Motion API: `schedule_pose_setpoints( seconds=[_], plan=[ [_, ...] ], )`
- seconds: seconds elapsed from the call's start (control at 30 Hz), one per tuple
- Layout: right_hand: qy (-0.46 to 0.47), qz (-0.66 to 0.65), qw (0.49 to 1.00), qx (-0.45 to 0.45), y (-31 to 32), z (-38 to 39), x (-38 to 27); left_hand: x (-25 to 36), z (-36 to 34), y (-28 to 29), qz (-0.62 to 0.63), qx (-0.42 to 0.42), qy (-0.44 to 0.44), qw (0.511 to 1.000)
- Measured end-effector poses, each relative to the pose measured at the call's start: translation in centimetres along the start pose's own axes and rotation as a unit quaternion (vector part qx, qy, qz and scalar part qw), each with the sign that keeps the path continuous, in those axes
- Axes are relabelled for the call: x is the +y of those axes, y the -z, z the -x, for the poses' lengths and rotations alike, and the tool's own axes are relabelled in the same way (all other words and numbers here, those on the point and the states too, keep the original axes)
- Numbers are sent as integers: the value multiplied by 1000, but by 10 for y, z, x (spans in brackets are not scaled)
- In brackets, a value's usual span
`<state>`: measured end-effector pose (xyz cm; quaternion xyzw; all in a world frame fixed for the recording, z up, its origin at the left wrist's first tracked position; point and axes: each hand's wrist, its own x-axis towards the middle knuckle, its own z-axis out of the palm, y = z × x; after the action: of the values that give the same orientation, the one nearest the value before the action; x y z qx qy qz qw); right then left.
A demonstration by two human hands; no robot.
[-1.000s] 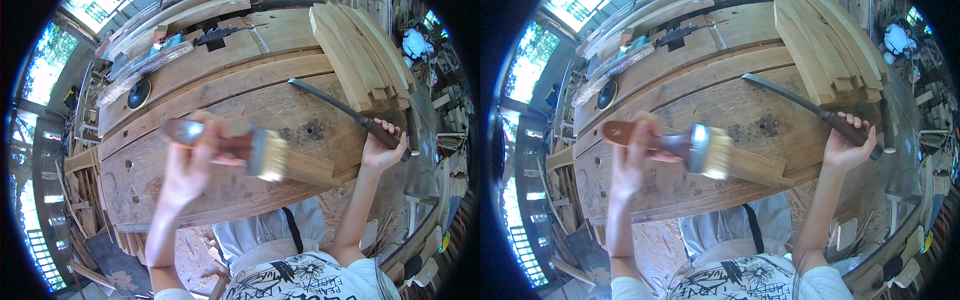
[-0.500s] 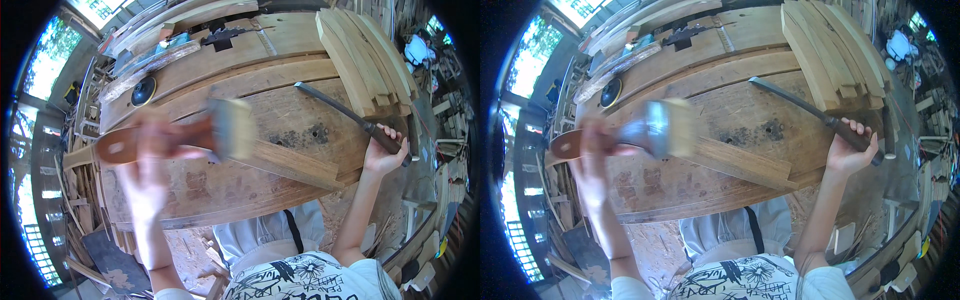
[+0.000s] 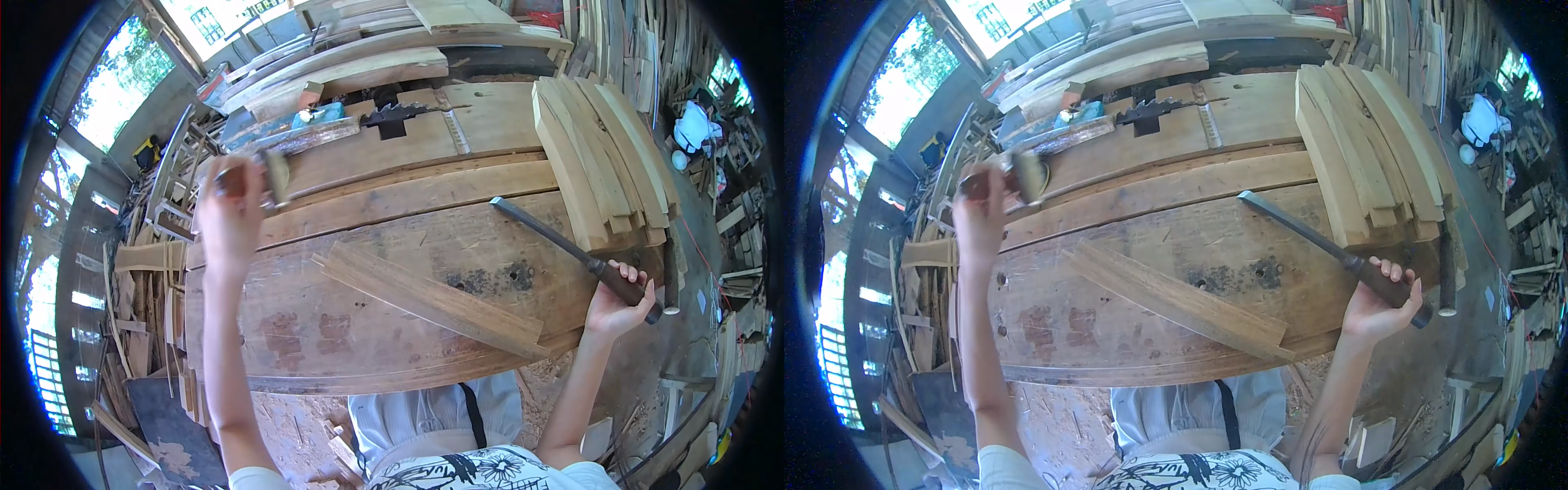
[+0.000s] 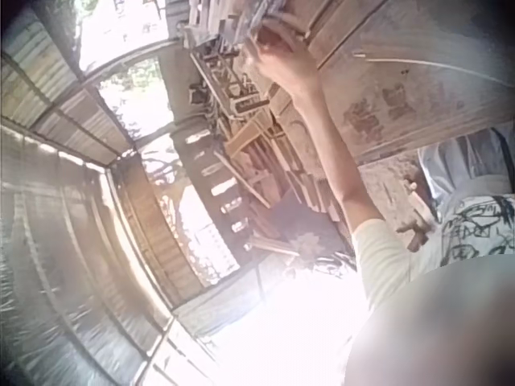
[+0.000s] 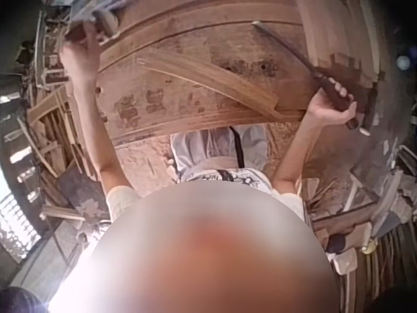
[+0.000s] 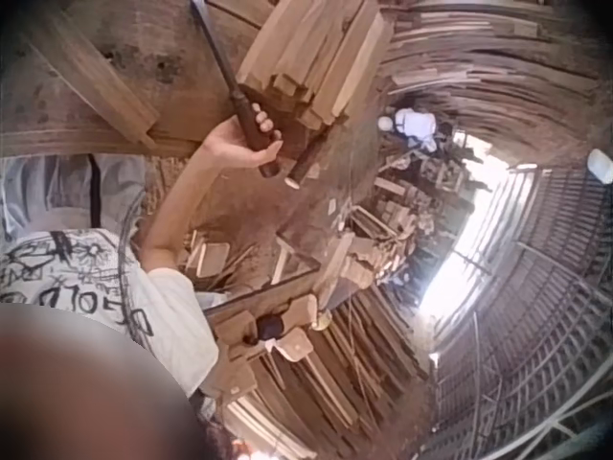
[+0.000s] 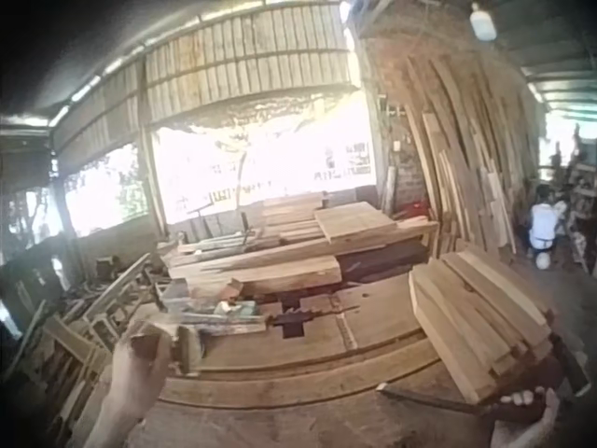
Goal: Sand and shape a piece of wood using a sanding block and a rasp tool.
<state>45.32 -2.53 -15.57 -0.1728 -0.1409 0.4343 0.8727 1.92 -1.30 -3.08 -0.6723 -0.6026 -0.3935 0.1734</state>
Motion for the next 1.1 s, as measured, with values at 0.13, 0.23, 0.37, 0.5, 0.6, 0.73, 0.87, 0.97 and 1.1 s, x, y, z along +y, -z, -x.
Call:
schedule_pose_setpoints(
  seconds=[0.13,0.23,0.37,0.5,0.6,0.73,0.87,0.97,1.1],
  plan=[
    [-1,3,1000,-5,-2,-1,-1,70,-3,-46,86,-101,-143,981],
    [6,4,1000,0,-1,-2,1,111,9,-88,132,-226,-175,949],
    [0,-2,1000,-3,-1,0,4,124,18,-130,112,-169,-287,936],
    [2,4,1000,-1,-1,1,2,116,20,-159,26,-174,-293,940],
    [-2,-4,1000,-9,0,1,2,111,20,-171,13,-189,-276,942],
    [0,-3,1000,-4,-2,1,1,109,23,-177,3,-196,-268,943],
    [-16,-18,999,-32,0,2,1,106,27,-171,34,-250,-243,937],
    [-16,-20,999,-22,-2,4,1,105,23,-155,28,-284,-264,921],
    [-3,-2,1000,4,-3,3,0,106,20,-117,58,-294,-311,902]
  ],
)
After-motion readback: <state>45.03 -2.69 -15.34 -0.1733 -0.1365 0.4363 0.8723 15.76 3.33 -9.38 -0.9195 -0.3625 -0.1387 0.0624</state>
